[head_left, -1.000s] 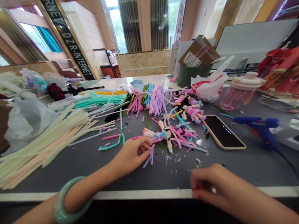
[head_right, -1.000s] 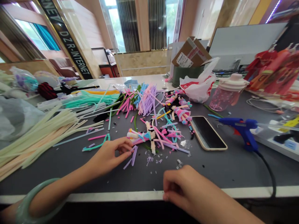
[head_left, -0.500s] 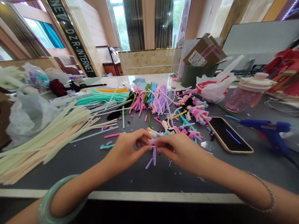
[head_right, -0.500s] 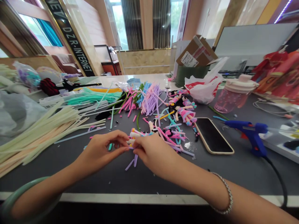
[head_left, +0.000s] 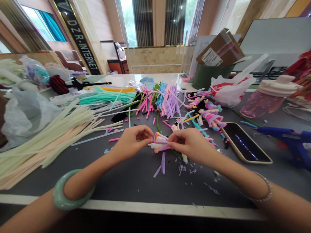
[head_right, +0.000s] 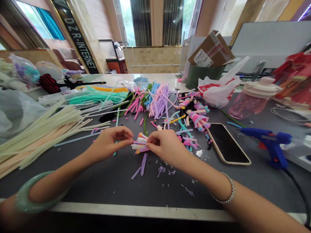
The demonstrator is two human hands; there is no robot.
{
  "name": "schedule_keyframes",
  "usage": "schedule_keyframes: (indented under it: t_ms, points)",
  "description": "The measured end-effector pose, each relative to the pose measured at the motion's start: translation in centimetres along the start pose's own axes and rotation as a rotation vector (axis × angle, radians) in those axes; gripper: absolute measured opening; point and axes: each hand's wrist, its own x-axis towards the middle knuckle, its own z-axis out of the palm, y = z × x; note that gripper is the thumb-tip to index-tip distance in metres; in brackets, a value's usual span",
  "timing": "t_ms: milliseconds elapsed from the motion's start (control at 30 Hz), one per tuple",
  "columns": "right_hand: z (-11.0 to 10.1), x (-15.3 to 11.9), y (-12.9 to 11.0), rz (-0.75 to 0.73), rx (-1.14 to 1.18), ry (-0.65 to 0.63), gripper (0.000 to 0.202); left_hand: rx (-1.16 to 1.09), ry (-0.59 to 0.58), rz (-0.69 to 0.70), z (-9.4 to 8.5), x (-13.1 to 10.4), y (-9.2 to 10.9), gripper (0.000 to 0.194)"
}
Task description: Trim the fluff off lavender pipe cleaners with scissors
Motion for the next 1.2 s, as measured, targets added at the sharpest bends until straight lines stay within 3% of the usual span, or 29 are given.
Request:
schedule_keyframes:
  t_ms: [133, 433, 533, 700, 933, 1100, 1200]
  points:
    - [0.0, 0.2, 0.3, -0.009, -0.071, 0.005, 0.017, -0.026, -0.066, -0.023, -0.2, 0.9, -0.8, 0.015]
    - [0.6, 1.2, 0.7, -0.063, -0.183, -0.01, 0.023, -0.005, -0.281, -0.001, -0.3, 2.4, -0.5, 0.031]
    - [0.9, 1.5, 1.0, -0.086, -0.144, 0.004, 0.024, 0.036, -0.31, 0.036, -0.1, 3.0, -0.7, 0.025]
    - [0.6, 1.7, 0.9, -0.1, -0.005, 0.06, 0.024, 0.055, -0.246, 0.092, 0.2, 3.5, -0.3, 0.017]
    - [-0.4, 2.1, 0.7, -0.127, 0.271, 0.156, 0.019, 0.072, -0.162, 0.145, -0.2, 3.5, 2.0, 0.017]
    - [-1.3, 2.5, 0.5, -0.129, 0.503, 0.23, 0.007, 0.172, -0.13, 0.244, -1.5, 4.4, 4.5, 0.016]
    - [-1.9, 2.5, 0.0, -0.125, 0.608, 0.275, 0.01, 0.285, -0.14, 0.307, -2.4, 4.9, 6.6, 0.017]
